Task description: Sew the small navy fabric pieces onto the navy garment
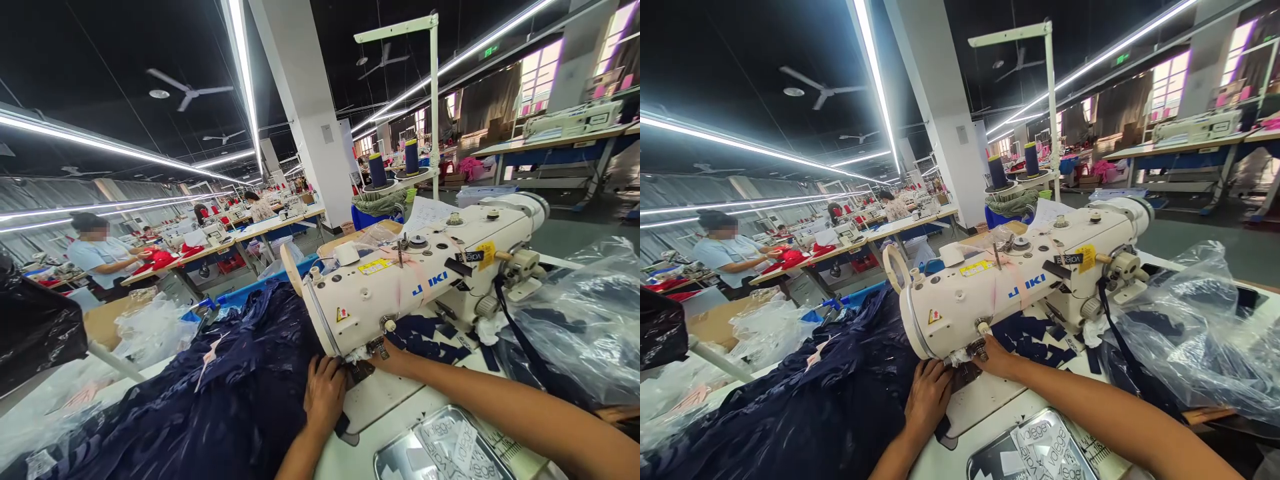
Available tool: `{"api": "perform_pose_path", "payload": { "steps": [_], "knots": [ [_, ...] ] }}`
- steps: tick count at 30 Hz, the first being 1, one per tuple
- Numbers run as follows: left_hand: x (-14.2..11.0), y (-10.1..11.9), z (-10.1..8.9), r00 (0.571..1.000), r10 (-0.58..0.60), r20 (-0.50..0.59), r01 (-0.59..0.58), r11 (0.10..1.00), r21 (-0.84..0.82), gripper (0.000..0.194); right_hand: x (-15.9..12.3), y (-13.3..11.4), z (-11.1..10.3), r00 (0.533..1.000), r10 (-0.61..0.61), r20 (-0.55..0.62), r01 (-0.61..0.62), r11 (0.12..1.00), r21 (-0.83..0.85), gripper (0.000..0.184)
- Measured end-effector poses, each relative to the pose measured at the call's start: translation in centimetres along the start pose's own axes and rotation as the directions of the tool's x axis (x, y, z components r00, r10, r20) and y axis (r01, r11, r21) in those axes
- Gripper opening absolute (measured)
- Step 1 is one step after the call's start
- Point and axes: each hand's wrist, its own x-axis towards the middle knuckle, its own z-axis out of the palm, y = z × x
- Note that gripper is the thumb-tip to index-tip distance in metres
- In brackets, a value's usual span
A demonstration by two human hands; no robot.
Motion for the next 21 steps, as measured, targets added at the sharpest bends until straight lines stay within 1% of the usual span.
{"api": "perform_pose_path", "payload": {
  "steps": [1, 3, 5, 7, 9, 11, 13, 15, 17, 21],
  "knots": [
    [-0.1, 0.2, 0.0, 1.000, -0.004, -0.021, 0.006, 0.997, 0.073, 0.019, 0.1, 0.0, 0.0, 1.000, -0.017, 0.006, 0.017, 1.000, -0.015, 0.017],
    [-0.2, 0.7, -0.1, 0.999, -0.023, -0.027, 0.029, 0.979, 0.200, 0.013, 0.1, -0.3, -0.4, 0.998, -0.063, 0.027, 0.065, 0.996, -0.055, 0.016],
    [-0.3, 1.0, -0.3, 0.999, -0.050, -0.011, 0.051, 0.963, 0.263, 0.014, -0.4, -0.7, -1.2, 0.993, -0.104, 0.046, 0.108, 0.991, -0.079, 0.017],
    [-0.2, 1.1, -0.4, 0.997, -0.072, 0.002, 0.069, 0.960, 0.270, 0.020, -1.1, -1.1, -2.1, 0.984, -0.167, 0.055, 0.173, 0.977, -0.124, 0.020],
    [0.2, 1.1, -0.5, 0.996, -0.087, 0.020, 0.079, 0.966, 0.246, 0.027, -1.8, -1.1, -2.6, 0.962, -0.269, 0.033, 0.270, 0.935, -0.231, 0.023],
    [0.5, 0.9, -0.5, 0.993, -0.102, 0.058, 0.089, 0.976, 0.198, 0.030, -2.4, -0.7, -2.4, 0.922, -0.388, -0.001, 0.362, 0.859, -0.362, 0.025],
    [0.9, 0.7, -0.4, 0.986, -0.116, 0.120, 0.097, 0.983, 0.157, 0.030, -2.7, 0.1, -1.7, 0.886, -0.462, -0.023, 0.406, 0.801, -0.440, 0.025],
    [1.1, 0.6, -0.4, 0.974, -0.134, 0.182, 0.109, 0.984, 0.139, 0.029, -2.8, 0.8, -1.0, 0.881, -0.473, -0.030, 0.409, 0.791, -0.456, 0.024],
    [1.2, 0.6, -0.4, 0.962, -0.156, 0.222, 0.128, 0.983, 0.133, 0.030, -2.8, 1.1, -0.6, 0.891, -0.454, -0.026, 0.394, 0.800, -0.452, 0.024],
    [1.3, 0.5, -0.5, 0.948, -0.176, 0.264, 0.146, 0.981, 0.129, 0.031, -2.8, 0.4, -1.1, 0.891, -0.453, -0.028, 0.387, 0.790, -0.475, 0.026]
  ]
}}
